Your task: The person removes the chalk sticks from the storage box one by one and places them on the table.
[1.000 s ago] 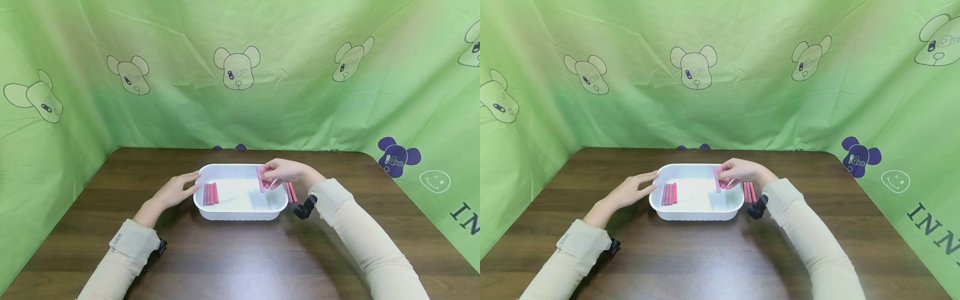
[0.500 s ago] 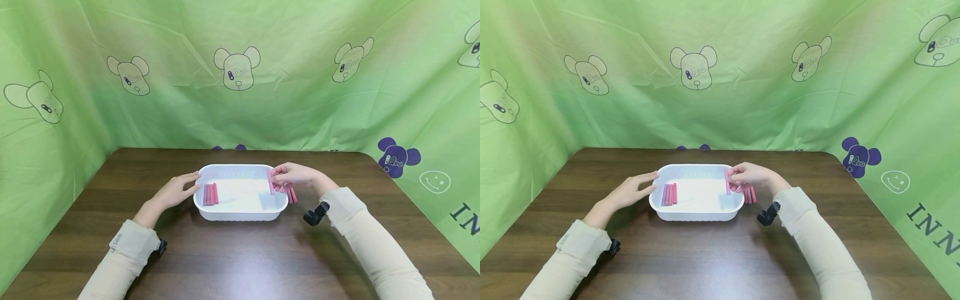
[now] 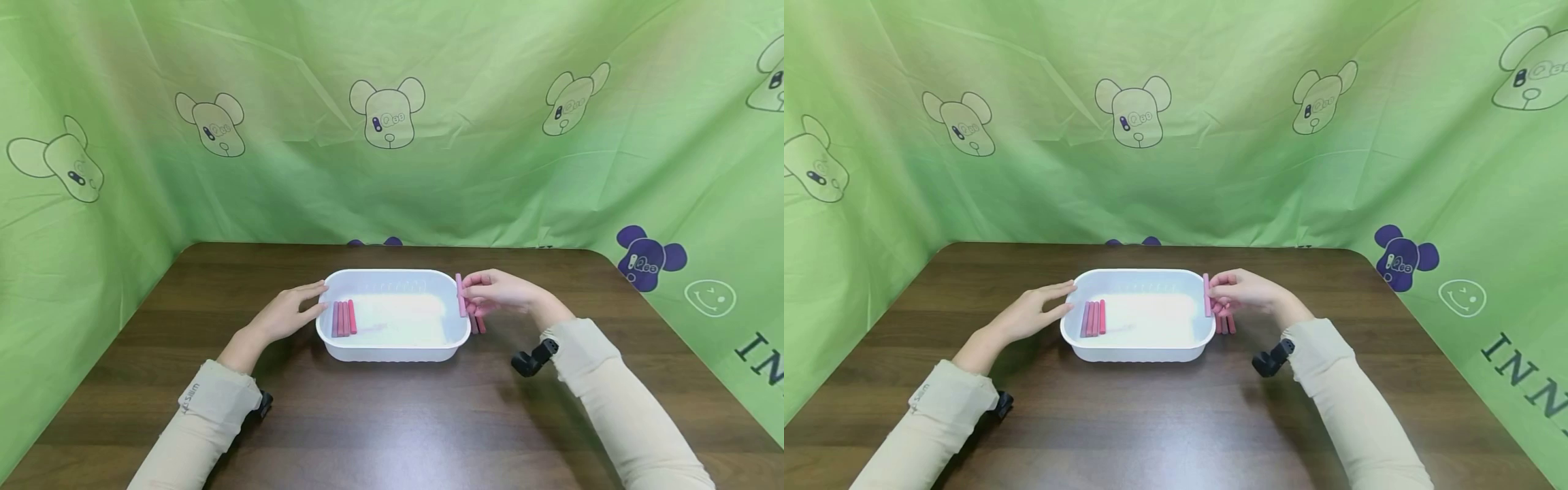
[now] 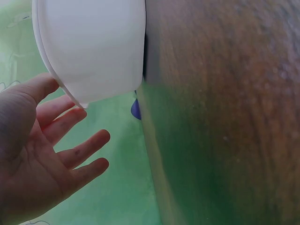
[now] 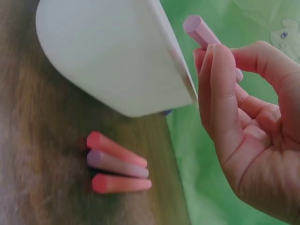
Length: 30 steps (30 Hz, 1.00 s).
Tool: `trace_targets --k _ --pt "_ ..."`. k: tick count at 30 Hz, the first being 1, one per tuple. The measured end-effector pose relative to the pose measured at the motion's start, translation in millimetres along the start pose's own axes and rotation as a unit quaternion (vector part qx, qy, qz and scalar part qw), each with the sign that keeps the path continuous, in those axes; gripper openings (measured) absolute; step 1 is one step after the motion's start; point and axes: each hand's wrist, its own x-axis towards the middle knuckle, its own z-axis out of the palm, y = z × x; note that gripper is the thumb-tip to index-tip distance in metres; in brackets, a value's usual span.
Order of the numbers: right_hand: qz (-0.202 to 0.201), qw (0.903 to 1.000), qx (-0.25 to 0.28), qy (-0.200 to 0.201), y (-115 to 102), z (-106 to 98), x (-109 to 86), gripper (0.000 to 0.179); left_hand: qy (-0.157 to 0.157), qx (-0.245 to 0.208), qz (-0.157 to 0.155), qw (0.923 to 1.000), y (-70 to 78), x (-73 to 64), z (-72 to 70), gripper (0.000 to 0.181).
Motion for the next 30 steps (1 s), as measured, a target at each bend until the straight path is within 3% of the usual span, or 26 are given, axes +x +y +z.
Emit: trace_targets --k 22,30 --pt "0.034 0.9984 0.034 0.031 44 -22 -16.1 0.009 -0.006 -0.005 -0.009 0.9999 0.3 -0.1 -0.8 0.048" --pt "0.064 0.9967 0.032 0.036 48 -23 -17.7 0.019 -0.008 -0.004 -0.01 0.9999 0.2 0.0 -0.8 0.049"
